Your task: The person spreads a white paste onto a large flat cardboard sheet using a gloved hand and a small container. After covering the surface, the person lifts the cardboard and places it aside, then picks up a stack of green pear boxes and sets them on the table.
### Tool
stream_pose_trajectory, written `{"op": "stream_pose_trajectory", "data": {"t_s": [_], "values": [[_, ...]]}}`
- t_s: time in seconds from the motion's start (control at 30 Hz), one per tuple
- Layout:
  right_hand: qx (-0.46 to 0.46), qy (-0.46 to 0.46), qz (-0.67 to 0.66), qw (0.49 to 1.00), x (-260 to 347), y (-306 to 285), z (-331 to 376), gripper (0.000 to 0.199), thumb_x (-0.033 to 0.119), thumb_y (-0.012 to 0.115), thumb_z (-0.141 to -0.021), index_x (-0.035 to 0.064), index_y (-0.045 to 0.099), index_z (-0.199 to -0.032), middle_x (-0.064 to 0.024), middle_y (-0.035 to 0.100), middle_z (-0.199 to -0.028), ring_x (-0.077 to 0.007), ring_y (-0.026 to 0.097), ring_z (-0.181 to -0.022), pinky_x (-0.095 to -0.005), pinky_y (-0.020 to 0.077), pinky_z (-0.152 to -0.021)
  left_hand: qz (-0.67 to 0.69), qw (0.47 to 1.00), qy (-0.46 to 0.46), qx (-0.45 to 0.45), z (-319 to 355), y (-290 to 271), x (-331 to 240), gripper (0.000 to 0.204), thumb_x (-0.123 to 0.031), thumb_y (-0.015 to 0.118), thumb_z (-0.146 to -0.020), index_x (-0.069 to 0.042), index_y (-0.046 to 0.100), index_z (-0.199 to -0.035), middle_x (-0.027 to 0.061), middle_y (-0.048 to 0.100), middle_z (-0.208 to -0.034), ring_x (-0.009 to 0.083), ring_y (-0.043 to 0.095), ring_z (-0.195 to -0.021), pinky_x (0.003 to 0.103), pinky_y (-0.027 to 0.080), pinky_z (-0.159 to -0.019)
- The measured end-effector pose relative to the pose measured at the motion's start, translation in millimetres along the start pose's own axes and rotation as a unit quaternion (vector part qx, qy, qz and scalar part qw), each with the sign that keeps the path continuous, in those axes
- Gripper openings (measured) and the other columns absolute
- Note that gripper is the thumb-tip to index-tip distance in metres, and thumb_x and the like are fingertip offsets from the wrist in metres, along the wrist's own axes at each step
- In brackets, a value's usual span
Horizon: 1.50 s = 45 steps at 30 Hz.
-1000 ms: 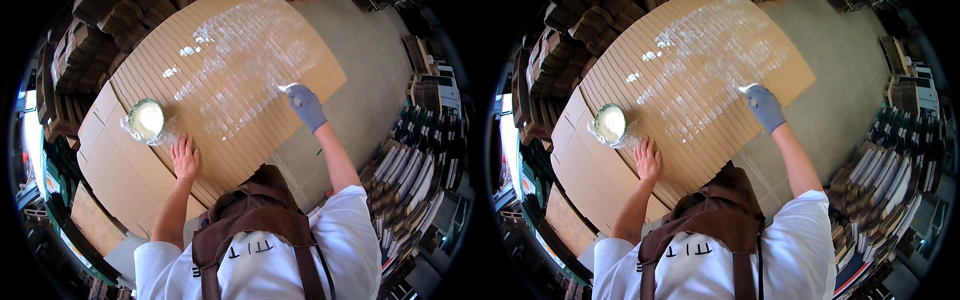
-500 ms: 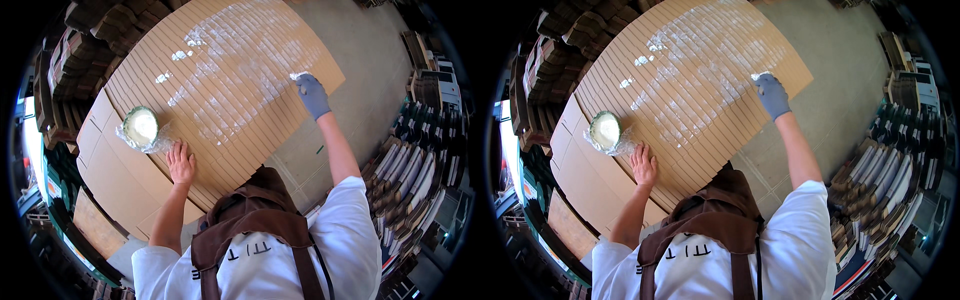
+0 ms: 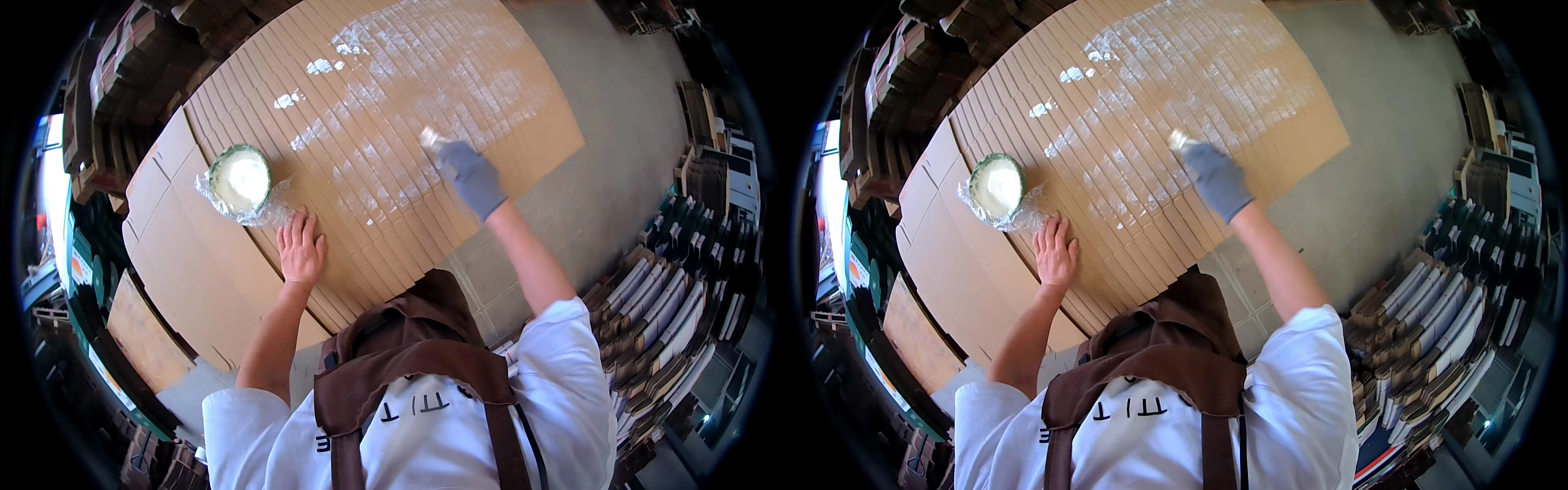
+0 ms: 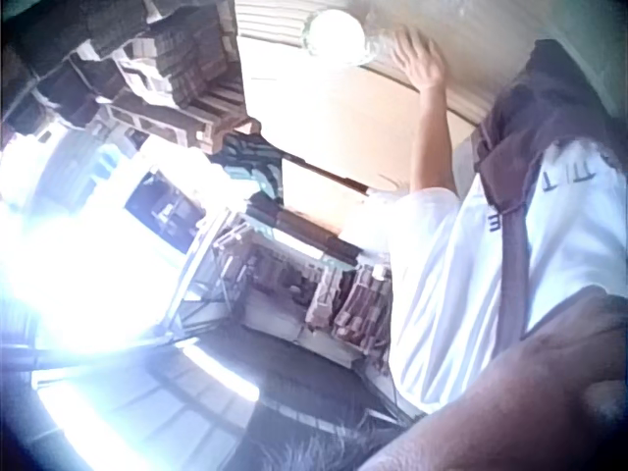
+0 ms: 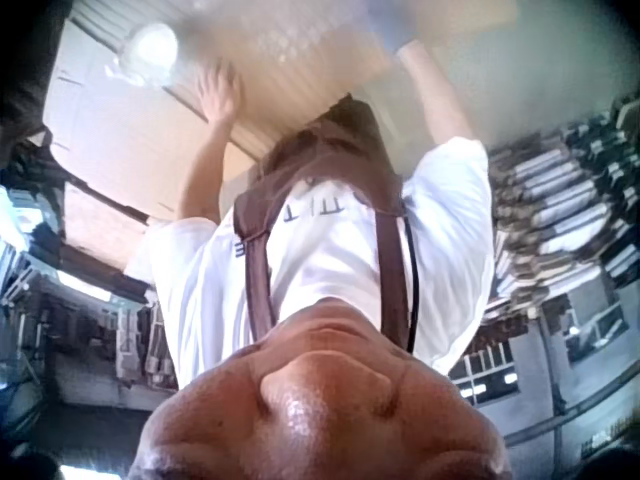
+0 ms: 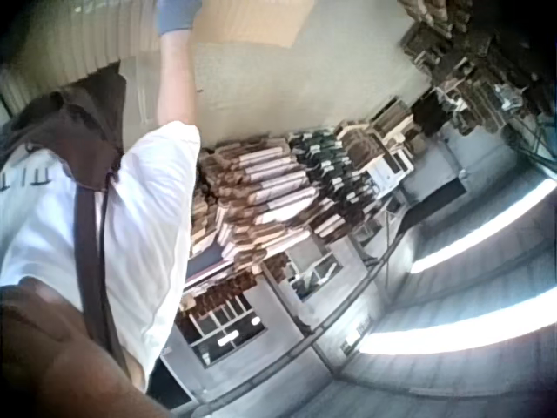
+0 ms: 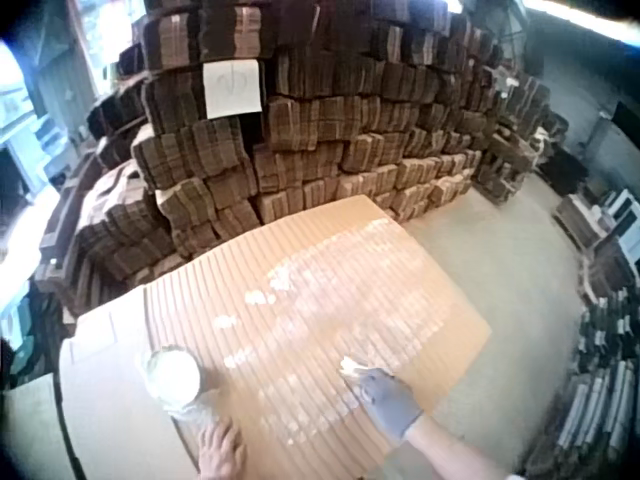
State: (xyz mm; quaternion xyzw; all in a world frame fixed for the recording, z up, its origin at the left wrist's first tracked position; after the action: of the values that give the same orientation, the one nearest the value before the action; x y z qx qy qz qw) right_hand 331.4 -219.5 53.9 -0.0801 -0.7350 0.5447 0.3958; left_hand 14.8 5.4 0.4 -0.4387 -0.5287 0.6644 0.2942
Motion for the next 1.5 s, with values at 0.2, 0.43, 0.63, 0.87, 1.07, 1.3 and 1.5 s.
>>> {"op": "stream_pose_trajectory", "data": {"t_s": [0.2, 0.43, 0.63, 0.87, 1.07, 1.3, 1.5], "values": [[-0.025, -0.018, -0.101, 0.994, 67, 29, -12, 0.019, 0.018, 0.059, -0.087, 0.0145, 0.067, -0.104, -0.0121, 0.065, -0.099, -0.0351, 0.064, -0.091, -0.0431, 0.0525, -0.079, -0.011, 1.0, -0.009, -0.012, 0, 1, 2, 0.055, -0.027, 0.061, -0.086, -0.013, 0.047, -0.137, 0.0056, 0.04, -0.147, 0.0266, 0.033, -0.138, 0.048, 0.021, -0.115], [-0.043, 0.132, -0.091, 0.986, 16, 11, -60, 0.017, 0.025, 0.06, -0.09, 0.0083, 0.064, -0.087, -0.0167, 0.066, -0.094, -0.0363, 0.065, -0.08, -0.0457, 0.0517, -0.07, 0.004, 1.0, -0.01, -0.009, -2, -1, -2, 0.053, -0.029, 0.062, -0.086, -0.014, 0.049, -0.135, 0.0053, 0.042, -0.145, 0.0237, 0.034, -0.138, 0.047, 0.023, -0.115], [-0.022, -0.048, -0.181, 0.982, 140, 54, -56, 0.021, 0.025, 0.053, -0.094, 0.0064, 0.061, -0.085, -0.0185, 0.064, -0.089, -0.04, 0.063, -0.077, -0.0467, 0.0516, -0.064, 0.016, 1.0, -0.01, -0.011, -3, -4, -1, 0.053, -0.028, 0.062, -0.086, -0.014, 0.048, -0.135, 0.0058, 0.042, -0.145, 0.0247, 0.034, -0.138, 0.047, 0.023, -0.115], [-0.024, 0.009, -0.028, 0.999, 74, 37, -117, 0.02, 0.022, 0.049, -0.093, 0.009, 0.064, -0.096, -0.0162, 0.063, -0.099, -0.0367, 0.064, -0.084, -0.0456, 0.0528, -0.074, 0.043, 0.999, -0.021, 0.006, -5, -6, 1, 0.053, -0.027, 0.06, -0.086, -0.012, 0.048, -0.135, 0.0075, 0.041, -0.146, 0.0271, 0.031, -0.139, 0.048, 0.021, -0.115], [0.098, -0.151, -0.031, 0.983, 142, 83, -84, 0.019, 0.01, 0.052, -0.087, 0.0084, 0.064, -0.101, -0.0149, 0.063, -0.1, -0.0349, 0.063, -0.089, -0.0422, 0.0527, -0.078, 0.032, 0.999, -0.02, -0.007, -3, -8, 1, 0.05, -0.03, 0.059, -0.086, -0.013, 0.051, -0.133, 0.0058, 0.044, -0.142, 0.0244, 0.037, -0.134, 0.046, 0.024, -0.114], [-0.048, -0.238, -0.082, 0.967, 149, 80, -138, 0.025, 0.003, 0.056, -0.081, 0.0069, 0.062, -0.105, -0.0164, 0.062, -0.103, -0.035, 0.062, -0.095, -0.0429, 0.0524, -0.082, 0.051, 0.999, -0.007, 0.005, 0, -15, 5, 0.05, -0.029, 0.06, -0.086, -0.012, 0.05, -0.132, 0.0071, 0.043, -0.143, 0.0253, 0.036, -0.135, 0.047, 0.024, -0.114], [0.046, -0.204, -0.041, 0.977, 118, 109, -203, 0.038, -0.003, 0.057, -0.077, 0.0069, 0.063, -0.113, -0.0173, 0.062, -0.119, -0.0322, 0.059, -0.111, -0.0397, 0.0485, -0.096, 0.05, 0.999, -0.004, -0.002, -7, -11, 4, 0.052, -0.031, 0.06, -0.087, -0.012, 0.05, -0.134, 0.0073, 0.045, -0.142, 0.026, 0.037, -0.134, 0.046, 0.024, -0.113]]}}
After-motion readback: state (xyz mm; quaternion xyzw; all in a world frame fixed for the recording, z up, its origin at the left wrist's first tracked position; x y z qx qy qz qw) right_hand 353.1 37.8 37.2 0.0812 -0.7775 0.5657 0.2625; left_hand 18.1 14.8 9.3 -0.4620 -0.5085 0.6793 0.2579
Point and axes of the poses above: each hand's wrist, its own z-axis away from the middle knuckle, its own y-axis out of the palm, x = y × z, the point moved 2 cm from there along -z, towards the middle knuckle
